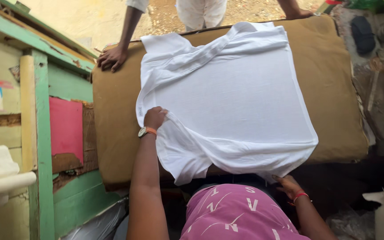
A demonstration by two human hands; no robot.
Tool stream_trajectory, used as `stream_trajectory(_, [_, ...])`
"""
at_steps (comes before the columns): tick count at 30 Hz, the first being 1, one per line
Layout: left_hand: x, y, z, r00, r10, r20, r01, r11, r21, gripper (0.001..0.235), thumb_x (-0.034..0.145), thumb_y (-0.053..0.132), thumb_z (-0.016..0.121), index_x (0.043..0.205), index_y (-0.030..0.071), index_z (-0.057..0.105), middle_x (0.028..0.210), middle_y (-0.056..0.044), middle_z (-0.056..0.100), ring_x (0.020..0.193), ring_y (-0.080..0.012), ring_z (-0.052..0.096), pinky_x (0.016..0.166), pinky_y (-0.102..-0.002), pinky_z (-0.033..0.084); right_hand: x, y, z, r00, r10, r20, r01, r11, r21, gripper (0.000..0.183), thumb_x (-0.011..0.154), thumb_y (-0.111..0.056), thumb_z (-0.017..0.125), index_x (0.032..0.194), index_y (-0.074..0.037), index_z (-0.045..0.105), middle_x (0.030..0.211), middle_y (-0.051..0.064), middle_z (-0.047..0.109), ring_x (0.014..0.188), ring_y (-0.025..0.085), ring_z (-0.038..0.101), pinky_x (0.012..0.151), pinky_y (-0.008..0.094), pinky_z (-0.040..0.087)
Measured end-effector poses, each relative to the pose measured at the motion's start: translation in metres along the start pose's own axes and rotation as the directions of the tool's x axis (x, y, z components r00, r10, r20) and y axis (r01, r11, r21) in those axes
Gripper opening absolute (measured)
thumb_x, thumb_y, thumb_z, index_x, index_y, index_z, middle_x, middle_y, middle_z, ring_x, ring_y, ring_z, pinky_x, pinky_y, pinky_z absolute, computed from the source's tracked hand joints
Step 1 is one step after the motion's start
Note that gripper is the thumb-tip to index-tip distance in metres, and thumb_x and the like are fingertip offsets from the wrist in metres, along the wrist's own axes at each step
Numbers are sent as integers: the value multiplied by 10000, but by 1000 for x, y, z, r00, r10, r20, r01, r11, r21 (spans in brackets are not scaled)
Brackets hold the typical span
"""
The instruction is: The person irons a white shirt on a wooden board using a heavy iron, smoothing the fabric with their hands and a cloth. They then fold the shirt neatly on the board.
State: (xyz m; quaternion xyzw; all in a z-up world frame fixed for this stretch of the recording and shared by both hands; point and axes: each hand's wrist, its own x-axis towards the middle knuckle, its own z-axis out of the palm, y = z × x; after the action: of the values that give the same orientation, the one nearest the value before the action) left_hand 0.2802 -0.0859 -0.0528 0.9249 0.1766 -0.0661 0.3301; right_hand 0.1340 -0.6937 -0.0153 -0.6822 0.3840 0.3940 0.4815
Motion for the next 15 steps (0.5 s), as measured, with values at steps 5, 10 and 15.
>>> stream_trajectory(5, [16, -32, 12, 998, -44, -47, 49, 992, 113, 356, 950, 370, 670, 917, 15, 685, 978, -228, 717, 917, -438, 666, 805, -513, 530, -17, -13, -33, 919, -348, -186, 384, 897, 219, 439, 925, -30, 692, 1336, 13, 545, 1063, 236, 696, 902, 259, 666, 793, 424, 560])
stream_trajectory(10, [22, -32, 19, 955, -239, -174, 256, 963, 81, 325, 994, 333, 622, 1039, 15, 672, 1022, -261, 709, 977, -463, 668, 841, -532, 523, 23, -172, -123, 728, -677, -109, 619, 579, 531, 208, 1108, -114, 582, 1255, 22, 641, 1115, 102, 672, 1002, 202, 661, 919, 380, 551])
stream_trajectory(15, [20, -15, 28, 897, -401, -185, 425, 897, 119, 313, 1025, 316, 574, 1117, 31, 664, 1071, -215, 728, 1007, -418, 691, 855, -512, 541, 128, -308, -76, 835, -551, 2, 521, 791, 322, 334, 989, -129, 576, 1308, -28, 564, 1173, 79, 709, 951, 216, 730, 753, 352, 579])
